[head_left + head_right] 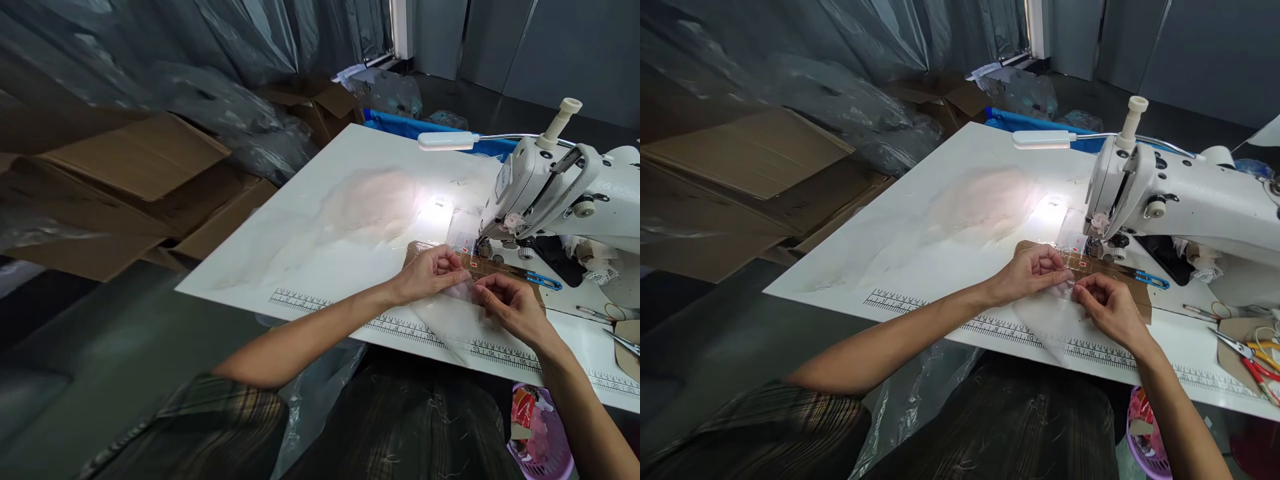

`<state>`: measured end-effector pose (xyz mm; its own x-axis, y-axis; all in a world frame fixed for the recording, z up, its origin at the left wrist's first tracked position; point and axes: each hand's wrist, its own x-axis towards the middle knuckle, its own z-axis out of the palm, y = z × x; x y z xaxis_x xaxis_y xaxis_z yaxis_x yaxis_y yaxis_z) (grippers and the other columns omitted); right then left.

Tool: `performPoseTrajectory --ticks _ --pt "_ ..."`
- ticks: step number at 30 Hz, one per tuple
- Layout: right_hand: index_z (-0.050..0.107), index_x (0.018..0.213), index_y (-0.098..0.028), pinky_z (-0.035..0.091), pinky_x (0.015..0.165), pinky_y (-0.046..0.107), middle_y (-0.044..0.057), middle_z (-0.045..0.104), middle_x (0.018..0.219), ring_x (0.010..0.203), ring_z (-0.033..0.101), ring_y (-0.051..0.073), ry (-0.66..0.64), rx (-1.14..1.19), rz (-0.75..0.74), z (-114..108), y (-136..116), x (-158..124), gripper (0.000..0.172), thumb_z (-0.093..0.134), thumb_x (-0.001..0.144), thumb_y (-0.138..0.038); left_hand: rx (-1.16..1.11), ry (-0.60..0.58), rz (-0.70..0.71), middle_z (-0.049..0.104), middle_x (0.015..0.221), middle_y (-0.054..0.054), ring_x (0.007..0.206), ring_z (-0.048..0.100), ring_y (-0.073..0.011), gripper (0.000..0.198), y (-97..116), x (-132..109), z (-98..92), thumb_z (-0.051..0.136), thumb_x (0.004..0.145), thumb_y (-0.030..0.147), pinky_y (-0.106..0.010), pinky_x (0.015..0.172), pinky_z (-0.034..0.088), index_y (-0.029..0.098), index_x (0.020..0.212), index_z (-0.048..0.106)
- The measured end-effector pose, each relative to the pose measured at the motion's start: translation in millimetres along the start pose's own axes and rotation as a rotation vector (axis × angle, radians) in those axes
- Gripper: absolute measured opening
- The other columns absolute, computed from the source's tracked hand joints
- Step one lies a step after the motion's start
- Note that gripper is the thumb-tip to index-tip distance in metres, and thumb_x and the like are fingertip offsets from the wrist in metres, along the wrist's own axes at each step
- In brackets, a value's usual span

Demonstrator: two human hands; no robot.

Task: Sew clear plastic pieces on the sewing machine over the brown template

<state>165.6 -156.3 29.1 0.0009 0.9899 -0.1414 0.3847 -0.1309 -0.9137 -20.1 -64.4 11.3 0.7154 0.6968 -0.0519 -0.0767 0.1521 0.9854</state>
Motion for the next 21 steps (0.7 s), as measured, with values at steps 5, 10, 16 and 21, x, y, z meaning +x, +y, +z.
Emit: performPoseTrajectory --ticks 5,10,16,21 --pt "0.066 0.106 -0.017 0.049 0.068 0.038 0.013 0.069 0.094 0.084 0.062 0.026 0.462 -0.689 -0.220 -38 25 -5 0.034 0.052 0.089 -0.043 -0.024 -0.007 -0.002 0.074 0.086 -0.005 0.069 0.073 -0.0138 0.038 -1 -1 -1.7 0.077 0.079 0.030 -0.027 0.064 0.059 0.013 0.099 0.050" --pt "0.066 0.107 -0.014 0.044 0.070 0.042 0.018 0.067 0.101 0.090 0.059 0.032 0.512 -1.136 -0.211 -58 49 -13 0.031 0.045 0.093 -0.032 -0.010 -0.033 0.016 0.074 0.085 -0.006 0.068 0.072 -0.0138 0.038 -3 -1 -2.1 0.075 0.081 0.031 -0.027 0.063 0.060 0.013 0.102 0.050" --pt "0.063 0.089 -0.019 0.044 0.069 0.039 0.014 0.069 0.088 0.081 0.062 0.026 0.532 -0.992 -0.300 -45 40 -19 0.031 0.039 0.098 -0.036 0.047 -0.015 0.035 0.074 0.092 -0.009 0.081 0.073 -0.0150 0.028 0 -1 -1.8 0.070 0.084 0.020 -0.028 0.069 0.060 0.012 0.103 0.051" --pt "0.057 0.094 -0.020 0.049 0.056 0.029 0.004 0.068 0.069 0.055 0.061 0.017 0.403 -0.431 -0.153 -10 22 -25 0.036 0.038 0.099 -0.049 0.062 -0.009 0.025 0.074 0.091 -0.008 0.083 0.074 -0.0160 0.032 4 -2 -1.0 0.073 0.082 0.023 -0.030 0.076 0.059 0.012 0.103 0.052"
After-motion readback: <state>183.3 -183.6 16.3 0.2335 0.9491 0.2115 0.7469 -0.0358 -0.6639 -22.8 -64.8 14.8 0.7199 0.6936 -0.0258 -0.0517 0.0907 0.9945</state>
